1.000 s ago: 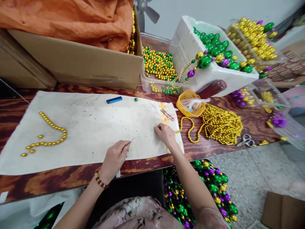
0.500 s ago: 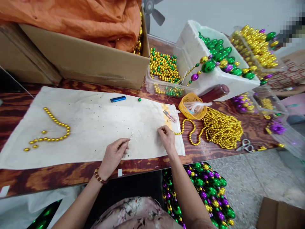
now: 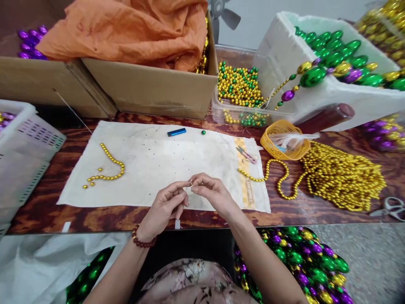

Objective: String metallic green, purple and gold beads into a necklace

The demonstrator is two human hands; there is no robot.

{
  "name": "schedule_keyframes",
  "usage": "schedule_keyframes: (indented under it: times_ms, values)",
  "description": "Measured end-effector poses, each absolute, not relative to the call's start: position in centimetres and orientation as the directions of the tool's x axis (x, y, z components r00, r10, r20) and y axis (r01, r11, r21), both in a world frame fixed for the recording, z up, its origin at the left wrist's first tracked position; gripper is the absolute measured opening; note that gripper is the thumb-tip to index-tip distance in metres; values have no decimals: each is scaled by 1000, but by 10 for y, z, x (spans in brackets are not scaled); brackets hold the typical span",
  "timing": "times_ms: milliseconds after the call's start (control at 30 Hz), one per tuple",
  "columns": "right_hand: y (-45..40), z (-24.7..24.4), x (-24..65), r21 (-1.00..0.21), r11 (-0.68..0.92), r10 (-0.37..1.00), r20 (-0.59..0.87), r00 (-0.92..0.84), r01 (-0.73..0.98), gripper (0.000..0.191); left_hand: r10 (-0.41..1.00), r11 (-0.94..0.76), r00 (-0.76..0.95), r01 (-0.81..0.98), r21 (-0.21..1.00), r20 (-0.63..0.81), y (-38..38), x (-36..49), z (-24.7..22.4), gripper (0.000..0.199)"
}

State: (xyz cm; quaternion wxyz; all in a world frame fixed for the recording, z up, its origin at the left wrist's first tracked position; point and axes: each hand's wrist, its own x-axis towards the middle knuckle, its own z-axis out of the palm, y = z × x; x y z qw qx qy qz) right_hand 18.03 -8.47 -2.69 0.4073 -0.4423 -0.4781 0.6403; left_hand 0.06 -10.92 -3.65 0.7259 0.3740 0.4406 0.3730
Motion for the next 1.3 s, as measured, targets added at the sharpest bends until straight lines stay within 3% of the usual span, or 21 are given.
schedule_keyframes:
  times_ms: [233,533,1300]
  values:
    - [-88,-29,174,-941,-295,934,-247,-256,-168,10,903,362,311,-175,916,-297,-114,-4,-44,36]
    - [-88,-27,170,-938,-292,936,-240,-258,-187,10,948,234,246,-103,967,-203,-115,-3,-45,30]
    - [-91,-32,166,-923,-303,936,-242,-258,-235,14,969,173,181,-25,985,-166,-118,-2,-46,32]
